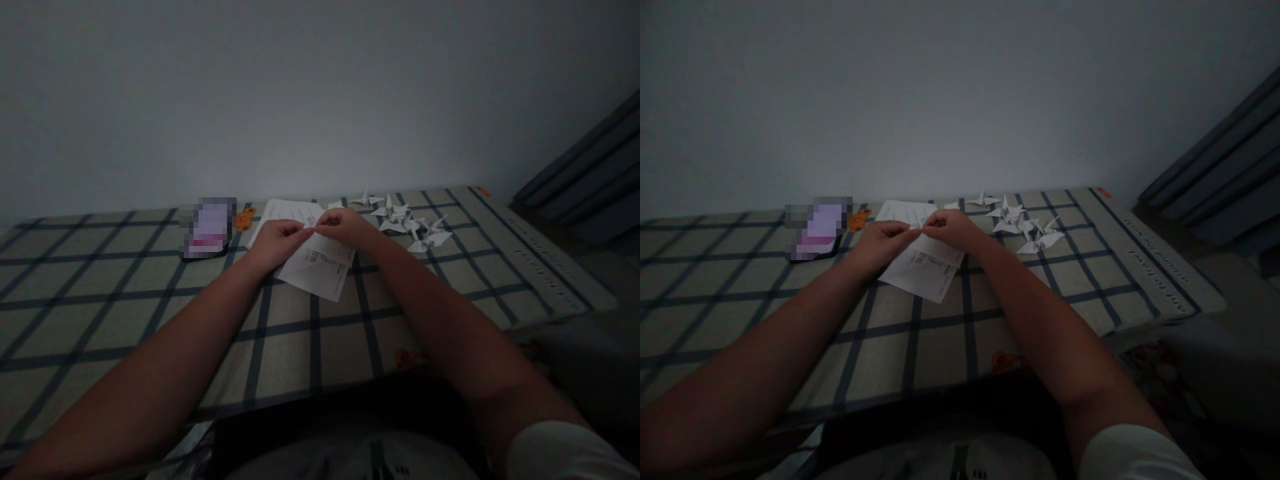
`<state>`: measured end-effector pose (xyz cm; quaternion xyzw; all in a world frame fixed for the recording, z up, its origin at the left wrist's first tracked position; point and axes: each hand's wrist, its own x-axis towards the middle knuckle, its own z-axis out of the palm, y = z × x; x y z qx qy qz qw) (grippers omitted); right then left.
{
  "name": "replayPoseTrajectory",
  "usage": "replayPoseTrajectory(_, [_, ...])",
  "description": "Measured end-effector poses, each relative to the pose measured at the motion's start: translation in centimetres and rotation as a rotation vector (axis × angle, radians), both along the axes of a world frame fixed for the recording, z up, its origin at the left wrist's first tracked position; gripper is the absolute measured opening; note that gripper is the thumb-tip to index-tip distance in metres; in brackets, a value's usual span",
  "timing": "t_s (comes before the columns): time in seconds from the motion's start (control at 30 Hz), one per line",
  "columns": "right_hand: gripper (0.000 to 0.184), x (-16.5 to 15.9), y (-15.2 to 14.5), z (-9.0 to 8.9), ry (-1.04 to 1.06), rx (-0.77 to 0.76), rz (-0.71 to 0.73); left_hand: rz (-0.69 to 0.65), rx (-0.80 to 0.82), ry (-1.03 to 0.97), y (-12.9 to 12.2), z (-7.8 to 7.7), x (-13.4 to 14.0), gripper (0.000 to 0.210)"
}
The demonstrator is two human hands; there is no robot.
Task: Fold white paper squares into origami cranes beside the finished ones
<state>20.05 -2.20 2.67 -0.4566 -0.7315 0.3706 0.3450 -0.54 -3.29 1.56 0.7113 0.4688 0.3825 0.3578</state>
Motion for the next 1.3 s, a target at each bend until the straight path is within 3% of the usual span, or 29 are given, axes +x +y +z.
replayPoseTrajectory(0.23, [0.022, -0.2, -0.2, 0.5, -0.006, 0.024, 0.004, 0.077, 0.120, -0.091, 0.0, -0.5, 0.3, 0.023])
replayPoseTrajectory(0.37, [0.023, 0.6, -0.3, 1.2, 0.001, -0.036, -0.014, 0.165, 0.038, -0.316, 0.4, -0.6, 0.3, 0.020])
replayPoseTrajectory(0.57, [0.018, 2.4, 0.6, 1.0, 0.123, -0.065, -0.070, 0.301, -0.028, -0.564, 0.3, 1.0, 0.4, 0.013])
replayPoseTrajectory(0.77, [0.015, 2.9, 1.2, 0.9, 0.323, -0.142, -0.052, 0.244, -0.090, -0.738, 0.5, 1.2, 0.6, 0.013])
replayPoseTrajectory(0.9, [0.011, 2.2, 1.2, 0.5, 0.429, -0.210, -0.014, 0.218, -0.103, -0.727, 0.8, 0.5, 0.6, 0.018])
replayPoseTrajectory(1.3, [0.025, 1.9, 0.9, 0.0, 0.273, -0.180, -0.002, 0.213, -0.071, -0.588, 0.8, 0.3, 0.9, 0.017])
